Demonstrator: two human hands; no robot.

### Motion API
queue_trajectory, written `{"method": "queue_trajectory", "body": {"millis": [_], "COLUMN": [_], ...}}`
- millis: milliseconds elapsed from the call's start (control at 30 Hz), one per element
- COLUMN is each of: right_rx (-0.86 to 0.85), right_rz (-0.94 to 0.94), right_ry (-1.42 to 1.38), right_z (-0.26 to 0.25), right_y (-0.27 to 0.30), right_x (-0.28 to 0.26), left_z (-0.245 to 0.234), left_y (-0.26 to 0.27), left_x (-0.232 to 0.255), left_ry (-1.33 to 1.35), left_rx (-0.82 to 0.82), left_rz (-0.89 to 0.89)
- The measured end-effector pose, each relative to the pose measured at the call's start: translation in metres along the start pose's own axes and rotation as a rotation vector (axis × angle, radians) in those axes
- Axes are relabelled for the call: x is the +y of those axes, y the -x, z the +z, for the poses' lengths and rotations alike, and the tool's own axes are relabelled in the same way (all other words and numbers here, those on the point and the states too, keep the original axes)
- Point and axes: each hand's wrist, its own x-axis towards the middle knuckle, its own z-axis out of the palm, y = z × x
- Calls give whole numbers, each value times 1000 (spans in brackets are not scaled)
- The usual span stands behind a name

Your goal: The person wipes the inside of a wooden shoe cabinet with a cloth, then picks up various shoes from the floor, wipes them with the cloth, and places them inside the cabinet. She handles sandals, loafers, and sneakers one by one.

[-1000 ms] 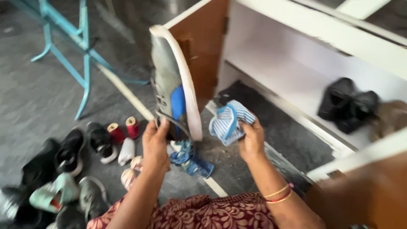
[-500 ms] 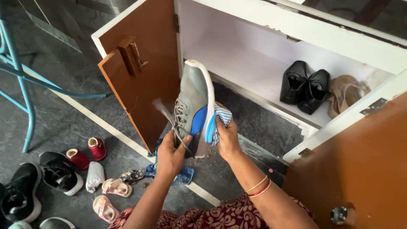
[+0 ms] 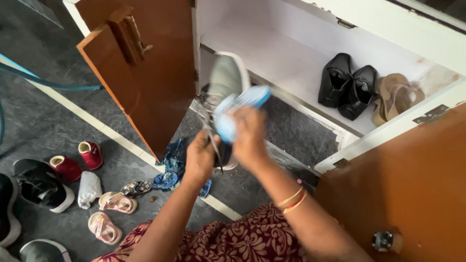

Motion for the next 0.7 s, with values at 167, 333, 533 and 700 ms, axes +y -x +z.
{"method": "queue_trajectory", "body": {"millis": [167,333,533,700], "right_rx": [-227,-45,233,-132], "right_rz": [-86,44,238,-97], "right_ry": [-332,-312,-373,-352], "right_z": [7,3,-1,-2], "right_y": [28,2,-3,28], "right_x": [-25,7,2,-33], "left_z": [-47,-49,-18,-51], "left_y": [-44,-42,-15,-29], "left_x": [4,24,28,30], "left_ry": [309,294,147,241], "left_rx": [54,1,-93,15], "left_rz": [35,-150,-150,-137]}}
